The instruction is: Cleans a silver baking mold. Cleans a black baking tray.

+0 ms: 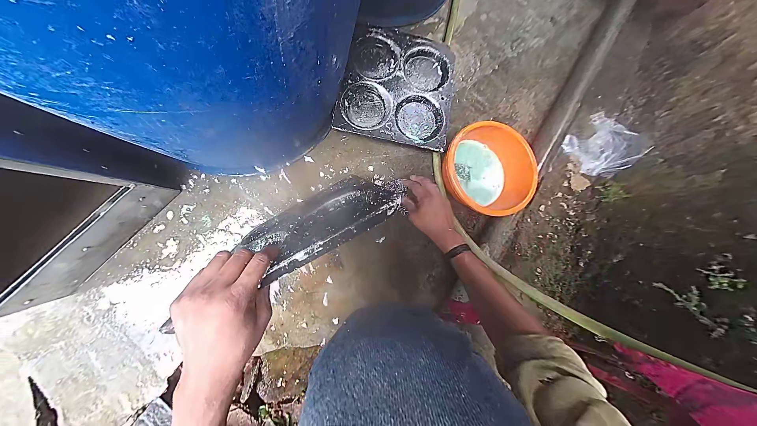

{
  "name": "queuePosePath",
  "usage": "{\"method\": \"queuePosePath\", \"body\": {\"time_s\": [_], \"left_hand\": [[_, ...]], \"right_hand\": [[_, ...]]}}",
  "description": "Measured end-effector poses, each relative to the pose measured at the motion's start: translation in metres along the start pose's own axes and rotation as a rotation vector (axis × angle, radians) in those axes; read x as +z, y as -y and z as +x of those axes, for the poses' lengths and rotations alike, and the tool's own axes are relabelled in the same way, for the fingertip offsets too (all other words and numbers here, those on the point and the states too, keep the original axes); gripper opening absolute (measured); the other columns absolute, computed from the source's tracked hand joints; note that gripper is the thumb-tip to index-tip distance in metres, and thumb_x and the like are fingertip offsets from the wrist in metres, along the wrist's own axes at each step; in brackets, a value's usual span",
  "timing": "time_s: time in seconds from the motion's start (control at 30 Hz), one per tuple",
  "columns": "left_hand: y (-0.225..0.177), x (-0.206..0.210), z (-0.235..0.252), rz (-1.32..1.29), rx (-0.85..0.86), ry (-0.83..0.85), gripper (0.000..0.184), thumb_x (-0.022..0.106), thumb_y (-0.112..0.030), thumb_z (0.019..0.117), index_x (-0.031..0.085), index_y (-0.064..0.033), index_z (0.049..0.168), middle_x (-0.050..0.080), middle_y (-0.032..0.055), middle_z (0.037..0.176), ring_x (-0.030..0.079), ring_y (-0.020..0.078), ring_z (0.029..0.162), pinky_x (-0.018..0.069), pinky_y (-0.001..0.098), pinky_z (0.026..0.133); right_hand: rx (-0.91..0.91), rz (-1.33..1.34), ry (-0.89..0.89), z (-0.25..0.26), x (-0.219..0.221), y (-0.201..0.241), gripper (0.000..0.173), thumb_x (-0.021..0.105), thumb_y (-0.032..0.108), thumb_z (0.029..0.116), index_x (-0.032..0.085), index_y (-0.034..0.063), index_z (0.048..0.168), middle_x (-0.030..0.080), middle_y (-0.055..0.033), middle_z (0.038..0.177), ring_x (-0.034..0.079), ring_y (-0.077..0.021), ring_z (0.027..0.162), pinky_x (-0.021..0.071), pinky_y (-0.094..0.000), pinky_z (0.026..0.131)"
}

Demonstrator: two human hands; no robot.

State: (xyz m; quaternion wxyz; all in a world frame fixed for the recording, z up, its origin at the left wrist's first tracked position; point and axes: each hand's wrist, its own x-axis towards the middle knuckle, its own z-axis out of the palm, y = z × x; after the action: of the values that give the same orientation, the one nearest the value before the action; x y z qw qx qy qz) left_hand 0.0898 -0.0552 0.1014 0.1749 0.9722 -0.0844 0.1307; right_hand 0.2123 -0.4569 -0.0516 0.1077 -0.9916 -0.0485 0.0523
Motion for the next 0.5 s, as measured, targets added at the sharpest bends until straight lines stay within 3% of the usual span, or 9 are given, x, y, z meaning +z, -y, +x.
{"method": "queuePosePath", "body": {"time_s": [0.07,0.1,0.17,0.23,0.3,0.37,0.43,0.5], "left_hand": [[0.002,-0.003,-0.001,-0.011,-0.032,-0.008,0.031,0.046,-0.016,0.0939,0.076,-0.0123,0.102,0.070,0.0104,0.083,0.066,0.0315,0.074,0.0454,0.0454,0.057],[0.004,-0.004,-0.002,-0.021,-0.055,-0.025,0.031,0.045,-0.017,0.0953,0.076,-0.0113,0.101,0.070,0.0114,0.083,0.066,0.0316,0.074,0.0458,0.0454,0.058],[0.008,-0.009,-0.006,-0.050,-0.110,-0.084,0.030,0.047,-0.016,0.0963,0.076,-0.0074,0.100,0.070,0.0145,0.083,0.067,0.0314,0.076,0.0481,0.0455,0.063],[0.016,-0.014,-0.013,-0.101,-0.170,-0.146,0.029,0.050,-0.015,0.0982,0.075,-0.0021,0.102,0.071,0.0176,0.085,0.068,0.0287,0.079,0.0508,0.0428,0.070],[0.023,-0.017,-0.018,-0.131,-0.192,-0.201,0.028,0.051,-0.014,0.0995,0.075,0.0002,0.102,0.070,0.0183,0.085,0.067,0.0244,0.079,0.0503,0.0368,0.073],[0.022,-0.018,-0.022,-0.116,-0.139,-0.200,0.027,0.051,-0.013,0.0995,0.075,-0.0014,0.103,0.070,0.0182,0.084,0.066,0.0264,0.079,0.0492,0.0385,0.072],[0.016,-0.014,-0.019,-0.058,-0.015,-0.152,0.028,0.050,-0.011,0.0986,0.077,-0.0069,0.104,0.071,0.0167,0.084,0.066,0.0316,0.075,0.0489,0.0444,0.066],[0.010,-0.005,-0.013,0.016,0.119,-0.076,0.029,0.049,-0.011,0.0972,0.076,-0.0134,0.109,0.072,0.0122,0.086,0.065,0.0322,0.074,0.0476,0.0457,0.060]], "right_hand": [[0.087,-0.026,0.091,0.006,0.028,0.011,0.060,0.078,0.032,0.0890,0.058,0.0212,0.144,0.049,-0.0158,0.152,0.053,-0.0416,0.131,0.0524,-0.0595,0.096],[0.108,-0.038,0.104,0.009,0.036,0.016,0.060,0.080,0.031,0.0873,0.058,0.0226,0.143,0.050,-0.0191,0.149,0.054,-0.0446,0.128,0.0528,-0.0617,0.092],[0.075,-0.029,0.097,0.012,0.040,0.026,0.052,0.081,0.019,0.0823,0.067,0.0220,0.133,0.058,-0.0211,0.133,0.061,-0.0439,0.117,0.0557,-0.0618,0.082],[0.009,0.115,0.099,0.010,0.036,0.041,0.048,0.079,0.009,0.0770,0.071,0.0213,0.123,0.064,-0.0175,0.125,0.066,-0.0385,0.108,0.0567,-0.0591,0.081],[0.058,0.513,0.160,0.004,0.028,0.067,0.039,0.070,0.003,0.0852,0.070,0.0140,0.122,0.066,-0.0112,0.123,0.067,-0.0256,0.105,0.0586,-0.0481,0.084],[0.263,1.126,0.322,-0.012,0.011,0.099,0.031,0.049,0.001,0.0997,0.061,0.0059,0.127,0.067,-0.0082,0.112,0.070,-0.0184,0.090,0.0609,-0.0347,0.072],[0.502,1.603,0.498,-0.025,-0.017,0.130,0.037,0.027,0.026,0.1111,0.059,0.0101,0.121,0.073,-0.0077,0.098,0.072,-0.0182,0.079,0.0597,-0.0316,0.060],[0.610,1.787,0.591,-0.031,-0.040,0.144,0.056,0.025,0.056,0.1083,0.062,0.0147,0.118,0.072,-0.0060,0.095,0.071,-0.0167,0.080,0.0608,-0.0328,0.062]]}}
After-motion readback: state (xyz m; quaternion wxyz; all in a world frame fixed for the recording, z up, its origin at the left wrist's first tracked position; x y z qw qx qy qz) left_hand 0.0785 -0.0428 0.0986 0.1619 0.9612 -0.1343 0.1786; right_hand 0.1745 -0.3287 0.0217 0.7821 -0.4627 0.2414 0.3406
